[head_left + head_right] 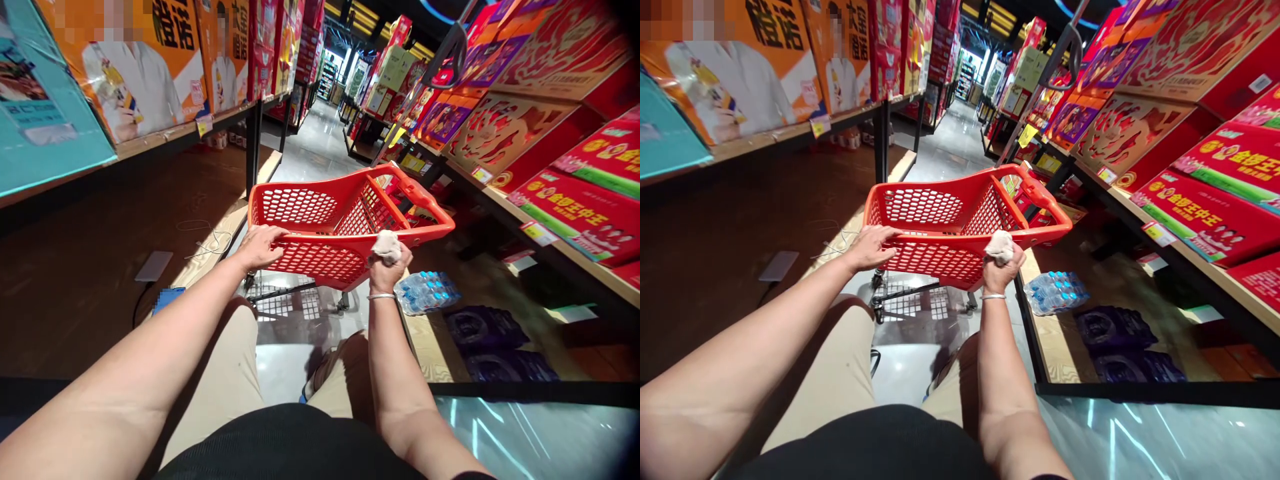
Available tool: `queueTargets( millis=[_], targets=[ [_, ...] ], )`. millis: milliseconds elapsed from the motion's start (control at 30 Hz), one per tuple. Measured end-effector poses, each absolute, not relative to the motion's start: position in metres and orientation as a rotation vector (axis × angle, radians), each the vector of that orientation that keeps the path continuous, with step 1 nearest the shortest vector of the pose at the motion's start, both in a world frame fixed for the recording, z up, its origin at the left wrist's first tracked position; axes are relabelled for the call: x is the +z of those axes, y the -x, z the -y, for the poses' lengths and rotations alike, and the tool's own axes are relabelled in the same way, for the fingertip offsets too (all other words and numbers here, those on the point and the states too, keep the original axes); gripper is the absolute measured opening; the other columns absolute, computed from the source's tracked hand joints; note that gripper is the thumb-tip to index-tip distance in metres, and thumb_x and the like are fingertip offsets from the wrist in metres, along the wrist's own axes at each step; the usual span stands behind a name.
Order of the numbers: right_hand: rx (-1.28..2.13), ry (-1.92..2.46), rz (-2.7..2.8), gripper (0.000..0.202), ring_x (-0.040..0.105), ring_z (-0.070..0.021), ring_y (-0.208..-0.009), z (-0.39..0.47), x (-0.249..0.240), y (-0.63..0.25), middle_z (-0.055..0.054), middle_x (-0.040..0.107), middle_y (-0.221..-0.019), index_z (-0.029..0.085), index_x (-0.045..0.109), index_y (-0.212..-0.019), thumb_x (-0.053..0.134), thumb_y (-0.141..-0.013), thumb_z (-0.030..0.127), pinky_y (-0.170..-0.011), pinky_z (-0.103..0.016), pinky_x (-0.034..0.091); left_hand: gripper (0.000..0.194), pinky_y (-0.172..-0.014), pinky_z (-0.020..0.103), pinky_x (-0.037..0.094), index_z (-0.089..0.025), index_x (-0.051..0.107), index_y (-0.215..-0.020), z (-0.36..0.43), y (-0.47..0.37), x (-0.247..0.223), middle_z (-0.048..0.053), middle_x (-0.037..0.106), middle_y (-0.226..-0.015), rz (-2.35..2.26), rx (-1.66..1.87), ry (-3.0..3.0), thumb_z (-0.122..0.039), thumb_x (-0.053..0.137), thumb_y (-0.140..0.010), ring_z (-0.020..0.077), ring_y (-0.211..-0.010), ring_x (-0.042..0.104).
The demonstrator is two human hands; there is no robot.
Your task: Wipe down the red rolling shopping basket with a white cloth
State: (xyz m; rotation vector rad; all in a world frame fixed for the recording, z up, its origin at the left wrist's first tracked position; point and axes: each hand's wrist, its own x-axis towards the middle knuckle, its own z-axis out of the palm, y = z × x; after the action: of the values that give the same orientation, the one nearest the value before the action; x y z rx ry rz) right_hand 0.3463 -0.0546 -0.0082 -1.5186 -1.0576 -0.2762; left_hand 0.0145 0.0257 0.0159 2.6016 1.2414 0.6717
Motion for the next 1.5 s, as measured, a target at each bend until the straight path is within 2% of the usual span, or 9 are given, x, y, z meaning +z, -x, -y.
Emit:
queueTargets(
  millis=[100,267,567,700,833,1033,1133,1333,1500],
  targets=[
    [-0.252,1.687,1.254,0.042,0.051,-0.0248,-0.112,0.062,-0.029,-0.306,-0.012,0.048,-0.123,0.018,0.061,-0.119,0.060,-0.077,0.018,-0.098,-0.038,0.045,0.050,-0.103,0.045,0.042,-0.022,0.067,-0.123,-0.031,-0.013,0.016,0.008,0.074,-0.116,-1.257,0.684,-2.585,-0.039,0.051,-0.079,0.0293,-0.107,0.064],
    [0.033,1.799,1.697,0.035,0.052,-0.0208,-0.092,0.087,-0.068,-0.276,-0.007,0.056,-0.105,0.022,0.071,-0.101,0.057,-0.074,0.006,-0.085,-0.032,0.043,0.047,-0.103,0.042,0.043,-0.024,0.069,-0.121,-0.038,-0.008,0.017,0.007,0.075,-0.115,-1.294,0.674,-2.567,-0.042,0.051,-0.081,0.0280,-0.108,0.064],
    [-0.467,1.612,1.247,0.040,0.049,-0.0266,-0.117,0.083,0.006,-0.354,-0.011,0.044,-0.126,0.022,0.063,-0.126,0.059,-0.087,0.029,-0.104,-0.044,0.044,0.043,-0.099,0.041,0.041,-0.025,0.075,-0.100,-0.046,0.012,0.025,0.005,0.077,-0.102,-1.430,0.793,-2.453,-0.051,0.042,-0.092,0.0268,-0.103,0.067],
    [-0.324,1.840,1.451,0.029,0.048,-0.0251,-0.105,0.098,-0.043,-0.322,-0.009,0.050,-0.119,0.025,0.070,-0.112,0.058,-0.085,0.021,-0.094,-0.042,0.048,0.044,-0.098,0.040,0.040,-0.025,0.074,-0.094,-0.050,0.020,0.022,0.005,0.077,-0.097,-1.531,0.801,-2.432,-0.052,0.040,-0.092,0.0263,-0.101,0.066],
    [-0.136,2.017,1.513,0.034,0.049,-0.0217,-0.093,0.110,-0.069,-0.295,-0.008,0.052,-0.111,0.024,0.071,-0.109,0.058,-0.080,0.012,-0.086,-0.036,0.049,0.046,-0.096,0.040,0.041,-0.025,0.073,-0.091,-0.054,0.027,0.023,0.006,0.076,-0.092,-1.584,0.741,-2.453,-0.051,0.036,-0.093,0.0263,-0.098,0.066],
    [-0.531,1.602,1.381,0.028,0.051,-0.0257,-0.115,0.099,0.027,-0.318,-0.008,0.053,-0.127,0.028,0.068,-0.118,0.058,-0.091,0.030,-0.100,-0.043,0.047,0.044,-0.097,0.042,0.043,-0.025,0.073,-0.096,-0.048,0.030,0.026,0.006,0.078,-0.097,-1.509,0.771,-2.499,-0.055,0.042,-0.090,0.0266,-0.096,0.067],
    [-0.623,1.679,1.349,0.027,0.048,-0.0290,-0.119,0.087,0.070,-0.327,-0.008,0.055,-0.132,0.029,0.068,-0.116,0.058,-0.091,0.027,-0.102,-0.049,0.040,0.042,-0.098,0.044,0.043,-0.024,0.071,-0.099,-0.043,0.029,0.024,0.007,0.078,-0.102,-1.490,0.814,-2.509,-0.057,0.048,-0.086,0.0278,-0.098,0.067],
    [-0.543,1.866,1.924,0.019,0.043,-0.0263,-0.108,0.059,0.076,-0.249,-0.009,0.063,-0.121,0.023,0.067,-0.110,0.053,-0.098,0.020,-0.086,-0.039,0.032,0.043,-0.102,0.047,0.039,-0.024,0.068,-0.096,-0.041,0.026,0.022,0.009,0.076,-0.104,-1.579,0.805,-2.510,-0.061,0.052,-0.082,0.0311,-0.106,0.064],
    [-0.567,1.745,2.162,0.016,0.042,-0.0204,-0.096,0.050,0.081,-0.227,-0.001,0.064,-0.117,0.029,0.066,-0.113,0.057,-0.101,0.028,-0.077,-0.032,0.027,0.050,-0.094,0.044,0.041,-0.025,0.067,-0.092,-0.045,0.030,0.024,0.008,0.077,-0.104,-1.593,0.732,-2.499,-0.056,0.030,-0.094,0.0294,-0.103,0.064]
  ],
)
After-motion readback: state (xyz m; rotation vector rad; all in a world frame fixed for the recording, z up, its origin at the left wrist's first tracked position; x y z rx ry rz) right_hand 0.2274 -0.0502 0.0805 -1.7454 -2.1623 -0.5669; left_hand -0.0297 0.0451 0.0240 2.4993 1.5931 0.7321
